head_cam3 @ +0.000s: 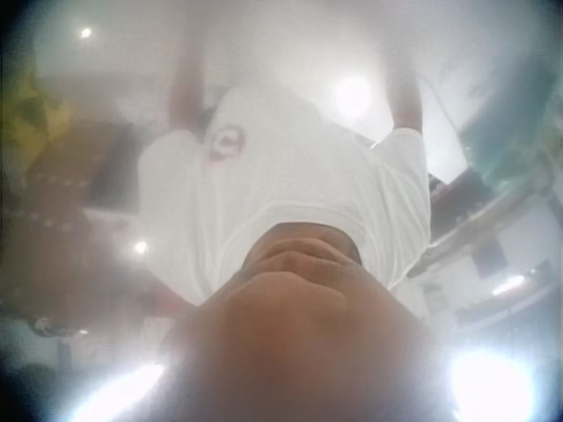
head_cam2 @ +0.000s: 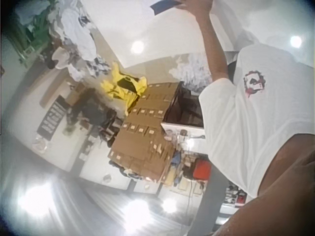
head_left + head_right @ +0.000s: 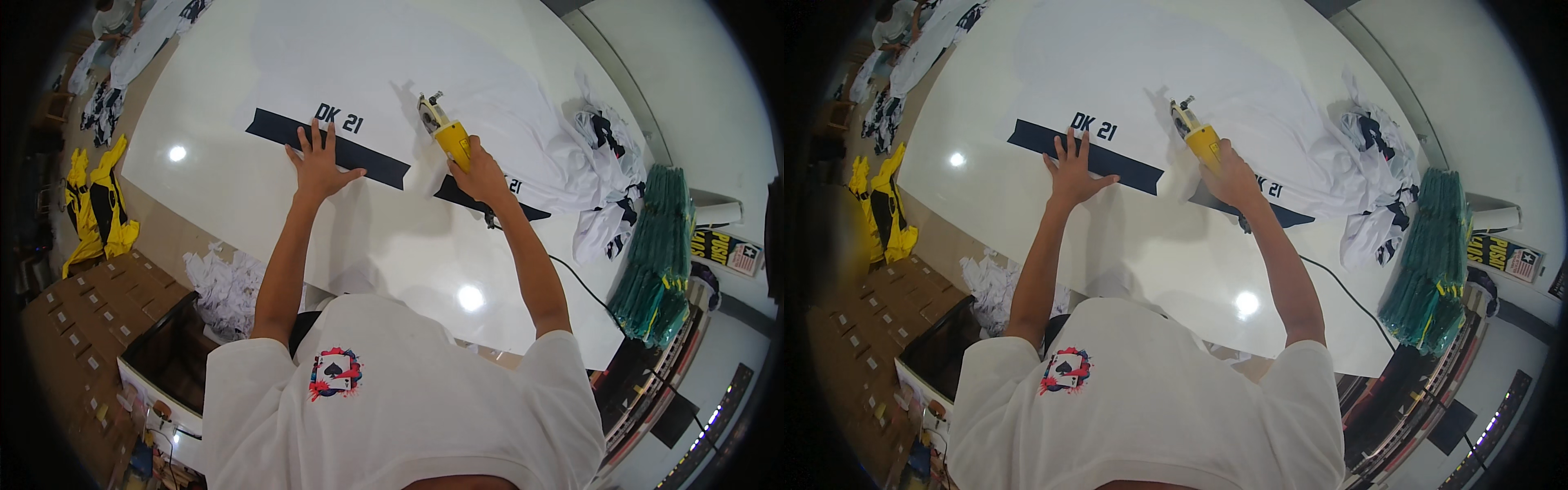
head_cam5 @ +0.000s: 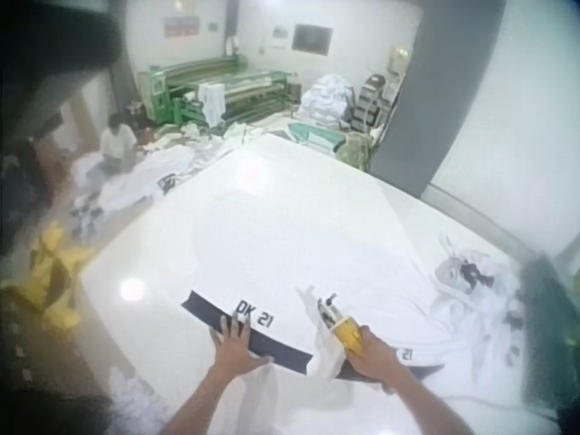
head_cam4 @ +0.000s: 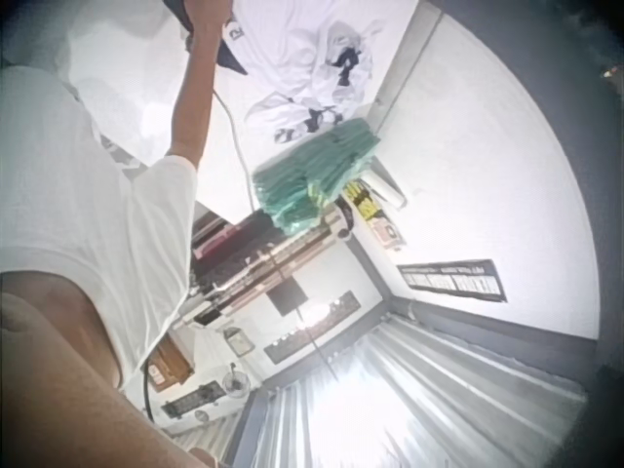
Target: The person places white garment pieces on a white table and uses a yellow rotary cutter to trim along the edges of the printed black details.
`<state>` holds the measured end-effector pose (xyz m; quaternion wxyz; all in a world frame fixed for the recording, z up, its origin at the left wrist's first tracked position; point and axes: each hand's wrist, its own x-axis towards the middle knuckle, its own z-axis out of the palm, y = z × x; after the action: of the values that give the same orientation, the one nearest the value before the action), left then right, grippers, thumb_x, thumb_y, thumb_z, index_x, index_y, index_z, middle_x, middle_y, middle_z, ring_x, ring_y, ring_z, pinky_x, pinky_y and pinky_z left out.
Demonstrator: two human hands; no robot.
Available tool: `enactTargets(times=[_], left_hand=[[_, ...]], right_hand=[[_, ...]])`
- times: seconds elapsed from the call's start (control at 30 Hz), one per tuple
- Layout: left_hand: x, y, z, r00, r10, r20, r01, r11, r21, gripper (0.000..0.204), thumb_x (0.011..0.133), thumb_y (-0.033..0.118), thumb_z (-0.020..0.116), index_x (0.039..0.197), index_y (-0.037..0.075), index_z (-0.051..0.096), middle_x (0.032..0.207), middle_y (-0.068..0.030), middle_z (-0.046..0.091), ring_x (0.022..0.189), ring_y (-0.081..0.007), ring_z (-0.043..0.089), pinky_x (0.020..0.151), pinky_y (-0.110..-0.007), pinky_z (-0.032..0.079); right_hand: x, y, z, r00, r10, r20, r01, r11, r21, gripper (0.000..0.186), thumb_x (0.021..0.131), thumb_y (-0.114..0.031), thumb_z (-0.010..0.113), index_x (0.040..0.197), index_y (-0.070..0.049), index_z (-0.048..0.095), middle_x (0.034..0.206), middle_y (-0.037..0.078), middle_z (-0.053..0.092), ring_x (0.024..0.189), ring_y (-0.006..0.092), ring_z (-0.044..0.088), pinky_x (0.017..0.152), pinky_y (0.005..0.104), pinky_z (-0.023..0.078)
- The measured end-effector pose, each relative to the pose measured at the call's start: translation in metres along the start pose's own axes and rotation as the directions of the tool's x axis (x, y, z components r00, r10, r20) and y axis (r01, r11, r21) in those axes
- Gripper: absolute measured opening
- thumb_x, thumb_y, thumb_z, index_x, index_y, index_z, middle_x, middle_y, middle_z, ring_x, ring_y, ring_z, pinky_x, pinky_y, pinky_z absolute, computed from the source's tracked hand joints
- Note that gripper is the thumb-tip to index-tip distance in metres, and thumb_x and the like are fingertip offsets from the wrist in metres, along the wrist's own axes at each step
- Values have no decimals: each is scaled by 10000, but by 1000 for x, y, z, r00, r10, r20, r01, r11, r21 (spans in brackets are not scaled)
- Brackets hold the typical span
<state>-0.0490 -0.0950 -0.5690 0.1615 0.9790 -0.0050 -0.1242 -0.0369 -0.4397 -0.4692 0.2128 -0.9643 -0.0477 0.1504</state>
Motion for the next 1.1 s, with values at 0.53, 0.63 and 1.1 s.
enactTargets(times=[0.53,0.63,1.1], left_hand=[[1,0,-7,998,30,50,-31,999,8,1323,754,779,748,1677,32,163,1728,-304,33,1567,-586,-11,1119,-843,24],[2,3,-15,996,26,84,-28,999,26,1318,757,765,759,1674,27,167,1723,-313,42,1562,-596,7,1113,-850,51],[5,2,-26,991,42,125,-39,999,-27,1306,745,699,818,1664,8,199,1707,-347,57,1556,-606,23,1103,-868,71]], right_hand=[[68,-73,16,956,290,-49,-288,957,38,568,948,-383,658,1228,54,428,1094,384,679,1018,539,690,898,560,559],[81,-83,21,941,330,-82,-326,944,58,566,946,-374,657,1231,55,423,1106,396,673,1042,541,688,904,554,561],[150,-102,24,922,327,-208,-316,945,86,594,934,-391,683,1200,60,402,993,411,681,913,548,713,775,553,600]])
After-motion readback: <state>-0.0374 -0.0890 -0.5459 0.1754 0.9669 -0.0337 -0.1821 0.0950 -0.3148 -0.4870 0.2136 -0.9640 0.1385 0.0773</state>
